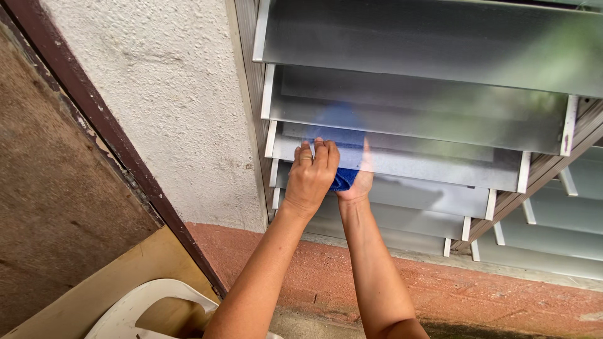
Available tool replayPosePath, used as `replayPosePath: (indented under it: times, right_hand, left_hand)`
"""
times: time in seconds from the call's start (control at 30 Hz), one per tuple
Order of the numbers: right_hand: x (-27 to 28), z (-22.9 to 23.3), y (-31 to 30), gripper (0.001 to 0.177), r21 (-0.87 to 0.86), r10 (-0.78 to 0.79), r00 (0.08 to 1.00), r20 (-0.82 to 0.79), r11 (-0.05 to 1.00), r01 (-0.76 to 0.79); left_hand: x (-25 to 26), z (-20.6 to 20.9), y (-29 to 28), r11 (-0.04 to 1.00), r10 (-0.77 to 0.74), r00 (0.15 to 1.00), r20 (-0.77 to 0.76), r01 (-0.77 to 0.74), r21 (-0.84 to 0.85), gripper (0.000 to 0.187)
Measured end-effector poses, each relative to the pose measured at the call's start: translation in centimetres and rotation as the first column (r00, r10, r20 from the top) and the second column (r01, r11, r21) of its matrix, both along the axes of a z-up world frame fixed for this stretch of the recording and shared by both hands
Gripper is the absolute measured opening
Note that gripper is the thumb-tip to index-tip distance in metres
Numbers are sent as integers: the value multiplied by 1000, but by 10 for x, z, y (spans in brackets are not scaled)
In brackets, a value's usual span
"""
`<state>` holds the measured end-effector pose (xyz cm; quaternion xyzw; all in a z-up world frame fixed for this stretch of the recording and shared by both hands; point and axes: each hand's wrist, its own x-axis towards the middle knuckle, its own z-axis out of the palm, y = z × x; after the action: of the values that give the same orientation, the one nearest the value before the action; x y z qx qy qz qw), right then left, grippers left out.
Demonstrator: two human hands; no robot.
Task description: The person wipes the individual glass slats of a louvered window using a blue cloth, moving from slat to slat and occasionally dipping the cloth into a small bucket of water.
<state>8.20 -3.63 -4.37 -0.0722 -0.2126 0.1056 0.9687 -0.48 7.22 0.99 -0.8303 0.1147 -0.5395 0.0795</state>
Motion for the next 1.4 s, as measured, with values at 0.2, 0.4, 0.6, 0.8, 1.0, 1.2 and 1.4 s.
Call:
replayPosePath:
  times: [0.2, 0.4, 0.6, 0.8, 1.0, 1.2, 1.4]
  right_hand:
    - [37, -36, 26, 38, 8, 96, 994, 48, 995, -97]
    - [36, -58, 58, 48, -436, -442, 305, 844, -234, 869]
    - [35, -59, 42, 29, -520, -433, 742, 511, 532, 668]
    - [33, -9, 38, 29, -326, -186, 982, 43, 926, 190]
    - [19, 19, 49, 35, -178, 210, 976, 52, 964, -197]
    - [-5, 7, 33, 31, -302, 80, 997, 11, 951, -73]
    - [-30, 2, -29, 29, -41, 73, 973, -221, 996, -84]
  left_hand:
    - [3, 6, -14, 994, 106, 963, -247, -103, 27, 42]
    - [-14, 18, -26, 991, 112, 949, -295, -130, -43, 44]
    - [-12, 17, -29, 990, 80, 938, -337, -116, -87, 45]
    - [-21, 18, -24, 982, -44, 927, -372, -28, -186, 46]
    - [-31, 18, -19, 932, -183, 951, -249, 87, -352, 47]
    - [-27, -12, -9, 517, -218, 969, 117, 217, -828, 22]
    - [-2, -43, 18, -258, -459, 848, 265, 158, -953, 36]
